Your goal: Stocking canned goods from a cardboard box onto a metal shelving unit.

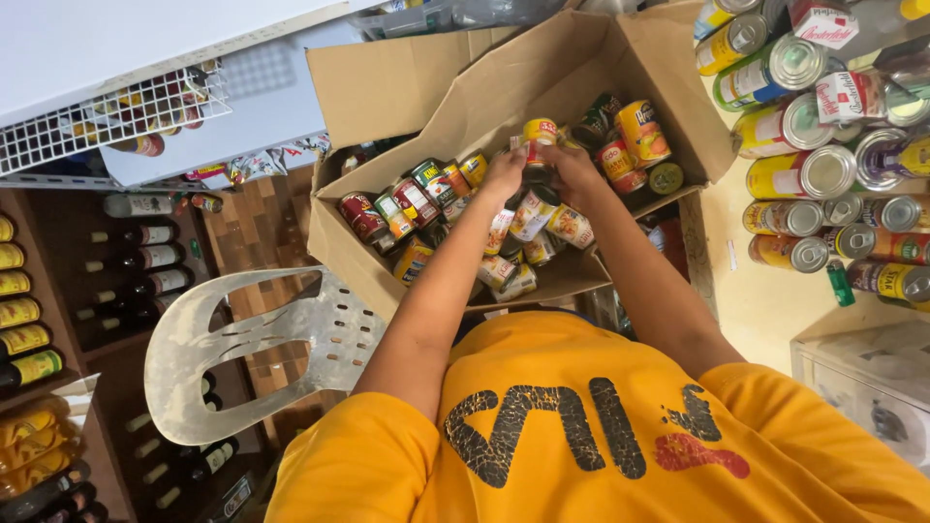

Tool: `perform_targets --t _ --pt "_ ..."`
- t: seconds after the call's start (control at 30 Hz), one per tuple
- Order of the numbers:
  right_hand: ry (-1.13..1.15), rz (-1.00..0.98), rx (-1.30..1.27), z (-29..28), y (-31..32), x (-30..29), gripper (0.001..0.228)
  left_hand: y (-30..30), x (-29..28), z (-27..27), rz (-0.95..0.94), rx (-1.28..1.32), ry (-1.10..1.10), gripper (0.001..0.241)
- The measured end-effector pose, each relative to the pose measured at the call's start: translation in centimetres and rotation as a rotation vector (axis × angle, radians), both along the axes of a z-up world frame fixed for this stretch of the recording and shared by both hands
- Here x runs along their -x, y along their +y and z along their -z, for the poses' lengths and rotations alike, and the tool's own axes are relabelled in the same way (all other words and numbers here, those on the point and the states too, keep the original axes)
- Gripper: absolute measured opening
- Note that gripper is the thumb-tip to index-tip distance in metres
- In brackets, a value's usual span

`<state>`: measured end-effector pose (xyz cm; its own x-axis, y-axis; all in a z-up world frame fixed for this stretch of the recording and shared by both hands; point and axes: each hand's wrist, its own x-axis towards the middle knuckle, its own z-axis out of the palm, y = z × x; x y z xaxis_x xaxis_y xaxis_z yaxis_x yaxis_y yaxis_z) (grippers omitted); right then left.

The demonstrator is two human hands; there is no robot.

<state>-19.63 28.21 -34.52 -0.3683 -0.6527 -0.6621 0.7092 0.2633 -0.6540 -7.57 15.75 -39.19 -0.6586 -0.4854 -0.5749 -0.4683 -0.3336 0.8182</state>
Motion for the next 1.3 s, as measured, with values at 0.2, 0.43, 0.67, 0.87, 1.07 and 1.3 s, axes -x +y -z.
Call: perform_targets --t 0.2,0.43,0.67,0.87,1.07,1.3 --pt "-0.040 0.012 0.058 -5.5 -0.4 -1.0 0.030 1.5 -0.2 2.2 -0.156 0.108 0.238 0.043" --pt "-0.132 0.110 0.076 -9.2 -0.2 -1.4 0.032 1.7 0.2 -3.5 -0.110 0.249 0.368 0.061" --pt "-0.048 0.002 0.164 -8.7 0.0 -0.6 0.035 0.5 -1.0 -5.0 -0.141 -0.190 0.248 0.046" --pt "0.353 -0.146 0.181 -10.1 0.0 -0.2 0.042 -0.4 -2.0 -10.2 -0.191 -0.231 0.285 0.047" --pt "0.402 -0.179 0.123 -18.6 -0.9 -1.3 0.045 -1.7 -0.7 -12.6 -0.139 0.104 0.370 0.059" --pt "0.597 -0.251 0.308 -23.1 -1.7 -2.1 0.052 -2.7 -2.4 -20.8 -0.147 0.099 0.381 0.058"
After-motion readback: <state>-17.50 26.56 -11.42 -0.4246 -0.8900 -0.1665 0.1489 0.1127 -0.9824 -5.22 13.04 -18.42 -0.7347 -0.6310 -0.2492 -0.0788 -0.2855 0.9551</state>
